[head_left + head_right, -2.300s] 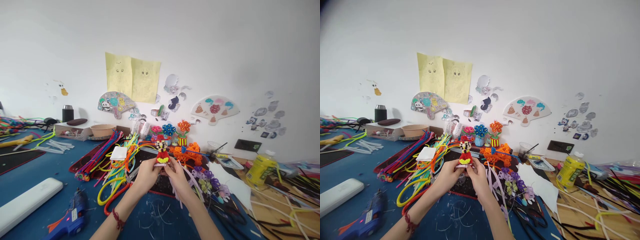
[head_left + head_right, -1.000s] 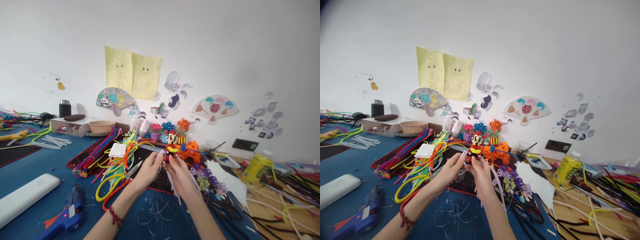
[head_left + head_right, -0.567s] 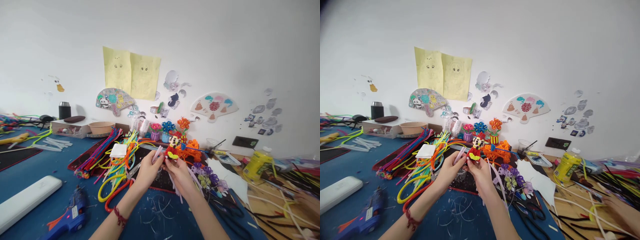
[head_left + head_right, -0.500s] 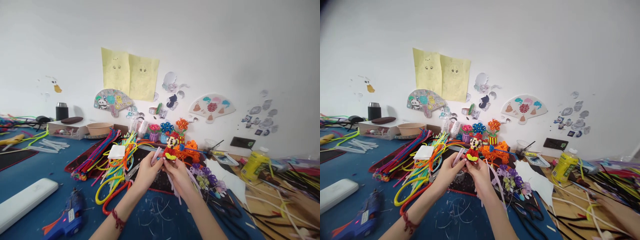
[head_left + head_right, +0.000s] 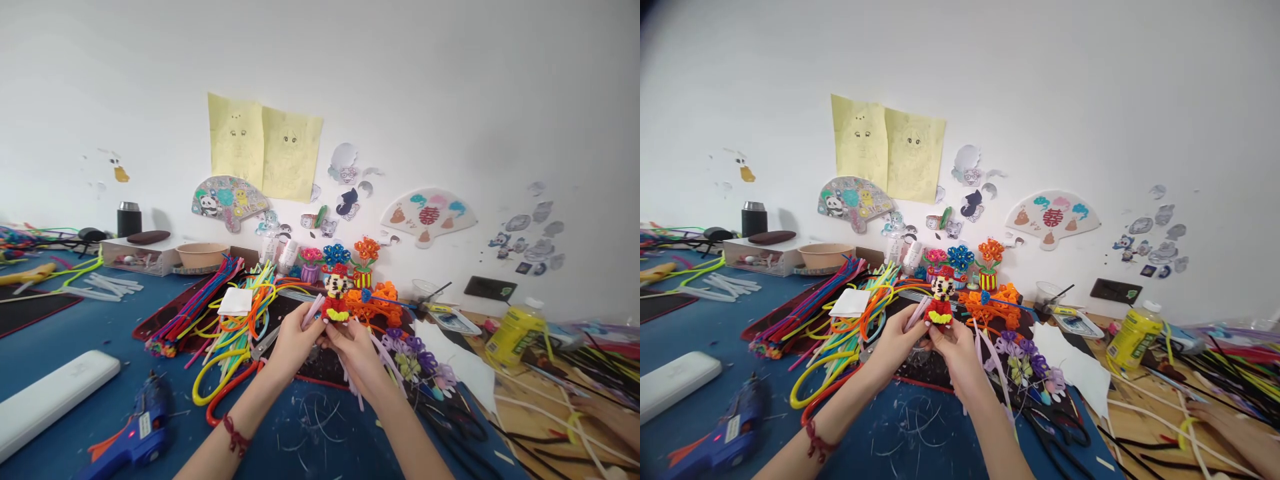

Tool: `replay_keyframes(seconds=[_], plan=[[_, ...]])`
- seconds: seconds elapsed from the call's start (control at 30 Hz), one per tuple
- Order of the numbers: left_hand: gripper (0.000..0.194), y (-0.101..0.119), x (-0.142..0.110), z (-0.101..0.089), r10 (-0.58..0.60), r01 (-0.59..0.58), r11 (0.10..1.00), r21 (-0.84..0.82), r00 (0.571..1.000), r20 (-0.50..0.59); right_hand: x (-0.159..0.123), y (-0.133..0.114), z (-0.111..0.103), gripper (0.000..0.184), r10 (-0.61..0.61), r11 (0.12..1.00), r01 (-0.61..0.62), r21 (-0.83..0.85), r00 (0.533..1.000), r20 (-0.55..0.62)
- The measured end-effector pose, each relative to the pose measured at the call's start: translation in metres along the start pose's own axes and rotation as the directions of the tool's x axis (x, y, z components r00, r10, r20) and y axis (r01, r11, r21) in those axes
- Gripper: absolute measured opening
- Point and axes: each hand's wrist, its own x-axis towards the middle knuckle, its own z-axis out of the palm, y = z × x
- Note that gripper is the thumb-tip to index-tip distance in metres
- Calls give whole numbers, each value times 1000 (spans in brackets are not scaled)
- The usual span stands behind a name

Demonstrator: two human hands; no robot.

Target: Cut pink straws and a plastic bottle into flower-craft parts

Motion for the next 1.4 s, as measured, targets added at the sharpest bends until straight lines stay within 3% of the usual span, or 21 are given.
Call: replay_keyframes(seconds=[0.13,0.4,0.7,0.9,1.17,1.4], plan=[[27,-4,2,-1,-40,41,999,-4,999,16,0,3,2,28,10,1000,-11,-22,999,-40],[28,-5,3,-3,-34,33,999,26,999,35,3,14,-4,33,-10,997,10,-71,1000,-2],[28,-5,1,-5,-21,16,996,89,998,54,0,12,1,33,-109,934,102,-342,994,1],[26,-4,0,-3,17,-20,997,76,999,35,-3,12,1,30,-119,925,106,-365,993,-13],[42,6,-3,3,-31,31,999,-18,999,16,-2,6,3,31,-121,941,116,-317,993,7],[47,13,-5,5,-189,189,978,-87,982,2,2,2,-1,33,-121,933,125,-337,992,33]])
